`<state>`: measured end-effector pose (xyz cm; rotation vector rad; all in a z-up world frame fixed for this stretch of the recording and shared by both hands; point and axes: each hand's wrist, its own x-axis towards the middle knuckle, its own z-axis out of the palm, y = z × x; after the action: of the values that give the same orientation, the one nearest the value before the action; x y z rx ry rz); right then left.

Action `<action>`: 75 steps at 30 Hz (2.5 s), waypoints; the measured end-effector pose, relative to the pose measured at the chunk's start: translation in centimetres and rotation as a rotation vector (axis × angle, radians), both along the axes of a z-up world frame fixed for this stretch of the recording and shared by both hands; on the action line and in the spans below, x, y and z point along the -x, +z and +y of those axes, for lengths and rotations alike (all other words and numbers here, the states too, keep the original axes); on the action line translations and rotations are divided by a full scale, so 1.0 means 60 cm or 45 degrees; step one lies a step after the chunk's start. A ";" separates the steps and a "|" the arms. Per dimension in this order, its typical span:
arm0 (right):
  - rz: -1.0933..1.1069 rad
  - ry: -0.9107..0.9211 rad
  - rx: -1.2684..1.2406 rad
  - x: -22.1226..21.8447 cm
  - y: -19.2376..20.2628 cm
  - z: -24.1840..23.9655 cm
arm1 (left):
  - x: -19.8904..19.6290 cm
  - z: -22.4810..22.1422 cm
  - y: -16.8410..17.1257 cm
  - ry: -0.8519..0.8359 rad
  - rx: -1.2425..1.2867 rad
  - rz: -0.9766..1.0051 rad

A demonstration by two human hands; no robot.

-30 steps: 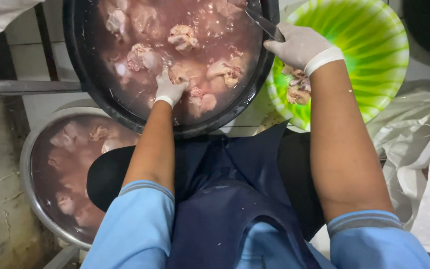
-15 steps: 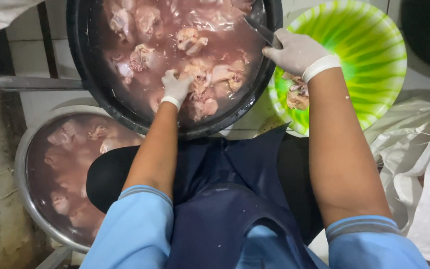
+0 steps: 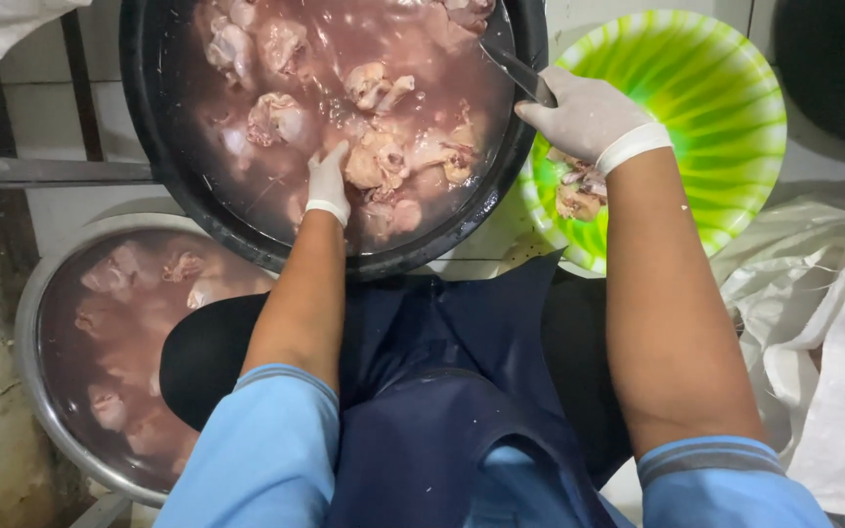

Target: Cutting and cleaning raw chicken pieces in a basin of water using a knife

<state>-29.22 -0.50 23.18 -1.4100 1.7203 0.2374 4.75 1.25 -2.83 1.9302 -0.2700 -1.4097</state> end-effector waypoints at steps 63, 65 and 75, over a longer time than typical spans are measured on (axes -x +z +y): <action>-0.001 0.094 0.096 0.005 -0.039 -0.013 | 0.188 -0.132 0.193 -1.197 0.256 -0.560; -0.011 0.153 0.137 0.011 -0.064 -0.018 | 0.155 -0.175 0.006 -1.536 1.053 -0.867; 0.003 0.154 0.080 0.005 -0.055 -0.013 | -0.126 -0.131 -0.041 -1.375 -0.122 -0.779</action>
<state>-29.51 -1.27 19.89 -1.5624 1.6586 0.2530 12.31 -6.62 -5.28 2.3597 -1.7580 -1.3492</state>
